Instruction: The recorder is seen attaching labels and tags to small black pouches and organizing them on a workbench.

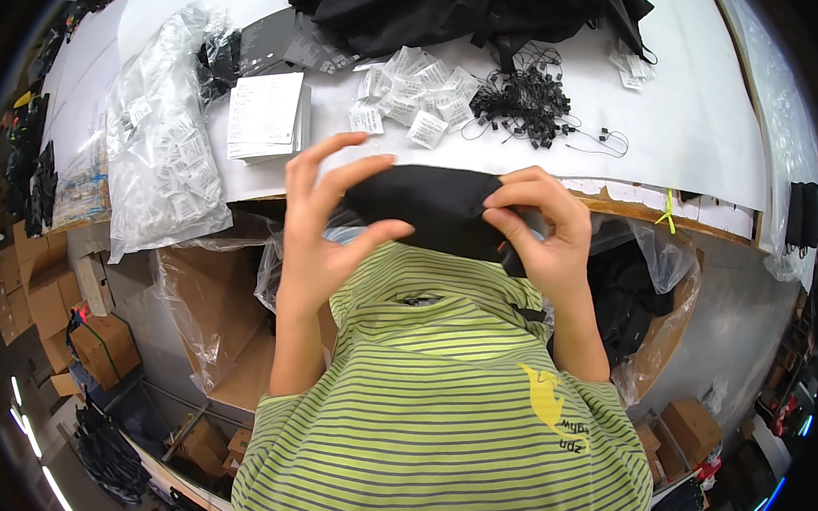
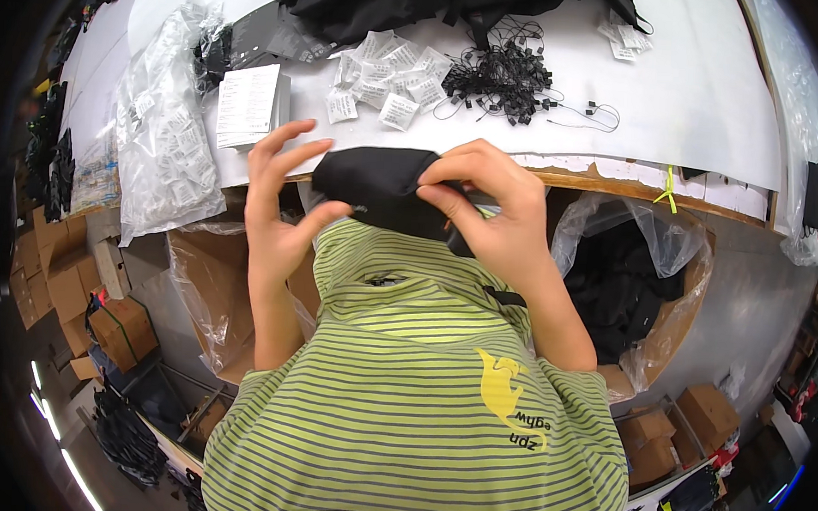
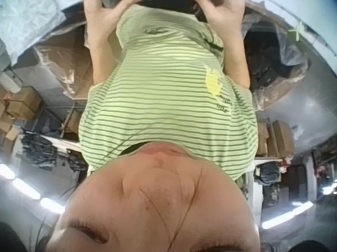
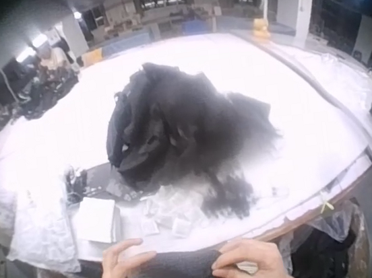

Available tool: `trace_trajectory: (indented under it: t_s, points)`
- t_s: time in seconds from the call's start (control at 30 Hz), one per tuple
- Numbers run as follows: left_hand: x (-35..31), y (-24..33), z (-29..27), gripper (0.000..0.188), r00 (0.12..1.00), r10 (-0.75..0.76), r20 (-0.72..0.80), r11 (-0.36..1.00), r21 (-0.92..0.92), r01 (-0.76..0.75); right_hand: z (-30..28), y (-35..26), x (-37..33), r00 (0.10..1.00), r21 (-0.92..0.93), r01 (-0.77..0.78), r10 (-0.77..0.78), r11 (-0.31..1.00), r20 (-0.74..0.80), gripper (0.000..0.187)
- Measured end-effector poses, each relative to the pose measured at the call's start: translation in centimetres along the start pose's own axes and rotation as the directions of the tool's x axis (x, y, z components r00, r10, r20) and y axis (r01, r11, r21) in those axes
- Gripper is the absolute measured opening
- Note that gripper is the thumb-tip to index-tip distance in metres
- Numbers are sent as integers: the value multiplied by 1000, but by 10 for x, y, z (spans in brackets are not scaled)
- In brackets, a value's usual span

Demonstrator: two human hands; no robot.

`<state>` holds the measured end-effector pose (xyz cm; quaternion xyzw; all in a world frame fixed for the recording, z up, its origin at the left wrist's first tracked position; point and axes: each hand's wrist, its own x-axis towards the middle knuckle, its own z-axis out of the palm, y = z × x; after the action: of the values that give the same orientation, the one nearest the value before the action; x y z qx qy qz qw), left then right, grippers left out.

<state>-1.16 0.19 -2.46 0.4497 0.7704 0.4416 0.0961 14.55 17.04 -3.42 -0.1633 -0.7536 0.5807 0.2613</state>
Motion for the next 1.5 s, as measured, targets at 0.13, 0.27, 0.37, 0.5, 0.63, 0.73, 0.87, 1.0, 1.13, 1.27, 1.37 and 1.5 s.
trace_trajectory:
  t_s: [0.13, 0.27, 0.37, 0.5, 0.63, 0.73, 0.87, 1.0, 1.13, 1.27, 1.37, 1.5]
  points:
    - [-9, -18, -3, 61, 976, -220, -2, 914, -351, 205, -1, 5, -4, 998, 213, -9, 21, 977, -54, 16]
    - [-22, -25, 2, 51, 941, -335, 55, 718, -632, 292, -4, 4, -4, 996, 284, -74, 86, 956, -31, 19]
    - [-25, -27, 10, 46, 951, -308, -21, 748, -623, 228, -5, -1, 2, 998, 260, -20, 36, 965, -56, 27]
    - [-22, -23, 13, 38, 963, -258, -77, 777, -609, 159, -10, -3, 8, 988, -30, 135, -133, 990, 83, 43]
    - [-24, -25, 14, 37, 963, -253, -91, 788, -596, 151, -6, -2, 6, 990, -158, 133, -124, 979, 61, 40]
    - [-26, -27, 14, 36, 955, -274, -112, 797, -583, 160, -3, -9, 5, 995, -211, 104, -99, 972, 33, 38]
    - [-28, -30, 15, 36, 949, -302, -90, 774, -604, 190, -3, 3, 0, 996, -265, 92, -88, 960, 29, 33]
    - [-30, -33, 12, 38, 955, -282, -89, 770, -615, 171, -6, 5, 2, 981, -295, 193, -188, 936, 44, 31]
    - [-26, -28, 8, 38, 973, -204, -110, 828, -549, 112, -9, 10, -2, 990, -139, 139, -132, 981, 56, 28]
    - [-25, -25, 14, 37, 950, -169, -262, 844, -536, 2, 1, -2, -2, 984, 253, 49, -4, 966, -177, 26]
    - [-33, -43, 10, 45, 939, -112, -325, 940, -340, -6, -7, 3, 3, 998, 75, 31, -35, 997, 51, 26]
    - [-28, -33, 16, 54, 929, -152, -338, 884, -467, -26, -1, 5, -2, 998, 136, 66, -62, 989, -32, 22]
